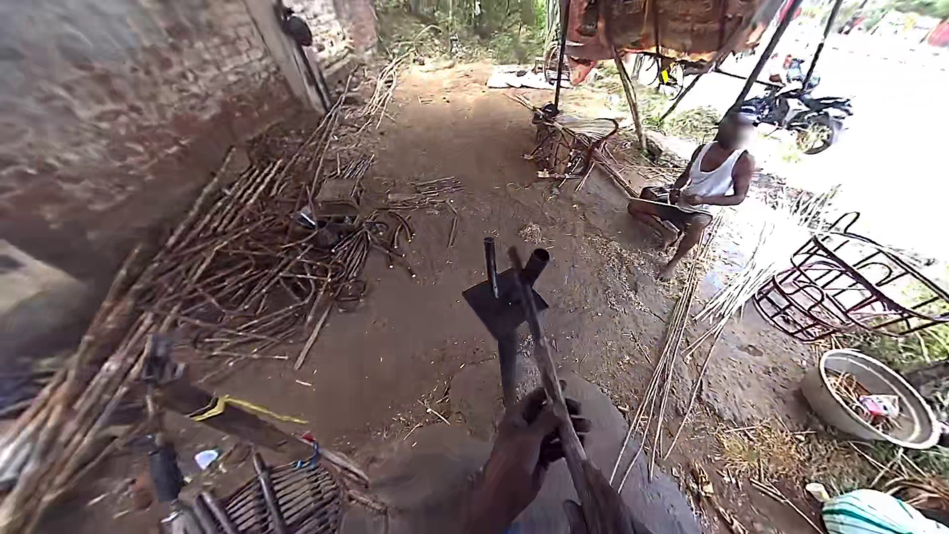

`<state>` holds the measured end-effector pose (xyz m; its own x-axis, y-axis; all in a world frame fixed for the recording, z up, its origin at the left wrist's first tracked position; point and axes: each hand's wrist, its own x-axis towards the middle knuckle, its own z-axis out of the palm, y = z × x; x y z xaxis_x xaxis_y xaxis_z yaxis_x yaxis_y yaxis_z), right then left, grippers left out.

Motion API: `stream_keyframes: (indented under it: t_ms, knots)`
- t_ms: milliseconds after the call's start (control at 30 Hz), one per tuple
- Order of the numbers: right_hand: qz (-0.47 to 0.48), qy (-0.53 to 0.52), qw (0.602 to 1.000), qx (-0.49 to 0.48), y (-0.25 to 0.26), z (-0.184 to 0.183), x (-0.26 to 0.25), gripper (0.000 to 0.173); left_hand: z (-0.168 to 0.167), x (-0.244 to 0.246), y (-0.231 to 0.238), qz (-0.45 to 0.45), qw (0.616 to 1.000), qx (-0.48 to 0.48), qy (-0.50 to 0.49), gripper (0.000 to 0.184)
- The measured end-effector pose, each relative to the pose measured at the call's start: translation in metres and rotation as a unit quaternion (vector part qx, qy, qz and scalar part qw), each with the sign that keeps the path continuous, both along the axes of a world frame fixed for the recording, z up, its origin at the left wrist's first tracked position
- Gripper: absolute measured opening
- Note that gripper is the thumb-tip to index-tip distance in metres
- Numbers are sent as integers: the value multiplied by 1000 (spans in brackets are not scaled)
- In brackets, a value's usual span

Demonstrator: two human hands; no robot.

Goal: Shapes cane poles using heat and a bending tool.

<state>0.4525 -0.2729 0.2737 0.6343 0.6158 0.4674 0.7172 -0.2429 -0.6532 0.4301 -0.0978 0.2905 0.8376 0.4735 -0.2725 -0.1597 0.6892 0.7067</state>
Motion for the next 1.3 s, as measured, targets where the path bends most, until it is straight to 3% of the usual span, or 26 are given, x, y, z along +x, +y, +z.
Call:
stream_keyframes:
  t_ms: [67, 133, 200, 233, 267, 300, 367, 433, 500, 600, 667, 767, 833, 967, 1000, 1067, 1167, 1233, 1300]
  knots:
    - [-9, 4, 1000, -26, 6, -9, 6, 42, -12, 11, 4, 46, 996, -34, 73, 26]
    - [-12, -1, 1000, -12, 10, -5, 8, 43, -2, 13, 2, 73, 990, -17, 119, 26]
    - [-24, -9, 1000, 0, 8, 10, 11, 43, 11, 4, -8, 90, 980, 93, 154, 31]
    - [-31, -8, 999, -2, 7, 20, 16, 44, 12, -5, -14, 93, 961, 208, 156, 37]
    - [-45, -11, 999, -4, 5, 29, 23, 43, 12, -12, -18, 89, 913, 368, 150, 49]
    - [-57, -11, 998, -4, 4, 38, 32, 42, 13, -14, -20, 82, 832, 532, 132, 58]
    - [-71, -2, 997, -8, 1, 52, 52, 42, 26, 3, -23, 49, 665, 741, 75, 52]
    - [-74, 3, 997, -13, -2, 61, 72, 43, 44, 42, -24, -25, 563, 826, 17, 33]
    - [-94, -26, 995, 19, 0, 58, 107, 47, 54, 95, -22, -50, 518, 854, -28, 15]
    - [-162, -55, 980, 101, 16, 44, 197, 46, 48, 183, -24, -7, 536, 842, -57, 13]
    - [-204, 24, 975, 89, 37, 45, 275, 42, 49, 246, -23, -12, 536, 844, 37, 13]
    - [-209, 200, 956, 45, 69, 33, 377, 42, 50, 327, -12, -90, 532, 819, 195, 18]
    - [-196, 181, 964, 14, 63, 46, 374, 44, 53, 327, -17, -79, 524, 825, 196, 19]
    - [-182, -6, 982, -42, 22, 83, 183, 40, 57, 184, -6, -52, 536, 840, -67, 14]
    - [-174, -6, 984, -38, 26, 83, 144, 38, 52, 150, 3, -45, 532, 840, -99, 16]
    - [-184, 11, 983, -18, 40, 74, 109, 37, 40, 111, 10, -3, 527, 847, -70, 22]
    - [-224, -1, 975, -5, 56, 65, 153, 39, 44, 138, 5, 28, 487, 873, 21, 17]
    - [-219, 41, 974, -34, 65, 65, 222, 46, 44, 198, 1, 45, 475, 875, 78, 15]
    - [-191, 157, 967, -53, 84, 63, 312, 51, 43, 275, 2, 34, 452, 871, 190, 23]
